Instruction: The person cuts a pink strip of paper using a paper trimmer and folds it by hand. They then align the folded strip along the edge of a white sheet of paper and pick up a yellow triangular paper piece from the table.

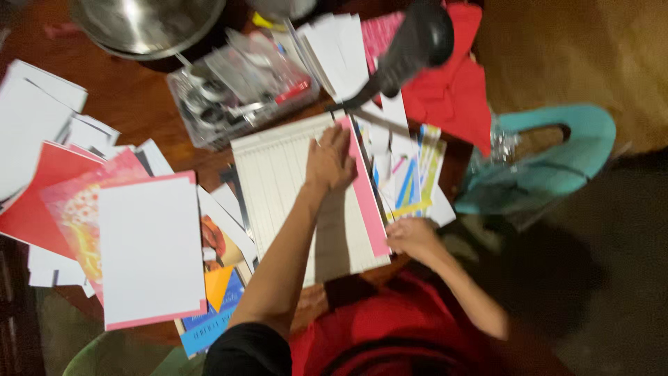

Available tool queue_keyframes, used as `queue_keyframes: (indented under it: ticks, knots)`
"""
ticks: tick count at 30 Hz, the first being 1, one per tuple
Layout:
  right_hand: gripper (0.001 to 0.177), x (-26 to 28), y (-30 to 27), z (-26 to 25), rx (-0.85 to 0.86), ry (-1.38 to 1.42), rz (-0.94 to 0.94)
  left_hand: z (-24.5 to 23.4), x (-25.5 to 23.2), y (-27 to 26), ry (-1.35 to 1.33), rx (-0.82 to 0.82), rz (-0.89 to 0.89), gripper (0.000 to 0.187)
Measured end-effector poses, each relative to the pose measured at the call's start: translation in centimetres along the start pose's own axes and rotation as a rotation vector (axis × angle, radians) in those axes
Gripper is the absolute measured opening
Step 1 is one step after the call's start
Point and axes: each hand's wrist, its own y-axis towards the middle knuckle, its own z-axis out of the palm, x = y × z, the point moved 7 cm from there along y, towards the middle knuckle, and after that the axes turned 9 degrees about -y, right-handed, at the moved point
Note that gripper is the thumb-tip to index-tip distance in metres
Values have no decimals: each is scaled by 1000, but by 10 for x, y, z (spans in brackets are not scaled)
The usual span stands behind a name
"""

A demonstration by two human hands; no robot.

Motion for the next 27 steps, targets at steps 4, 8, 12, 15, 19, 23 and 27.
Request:
queue_keyframes:
  ticks: [4, 8, 12, 15, 19, 23, 27]
  knots:
    - [42, 51, -6, -24, -90, -296, -16, 8, 6, 8, 25, 65, -48, 77]
    - [48, 234, -24, -105, -337, -60, -500, 10, 8, 8, 42, 118, -109, 80]
    - [48, 414, -135, -128, -406, 158, -960, 5, 5, 9, 55, 109, -105, 83]
    - [72, 445, -173, -104, -468, -127, -862, 4, 6, 9, 52, 142, -127, 82]
    - [49, 349, -199, -96, -340, -255, -709, 5, 5, 11, 50, 157, -128, 80]
    - [42, 155, -195, -48, -384, -150, -262, 13, 9, 15, 94, 193, -148, 80]
    - [52, 29, -195, 22, -294, -316, 44, 18, 9, 20, 124, 204, -134, 79]
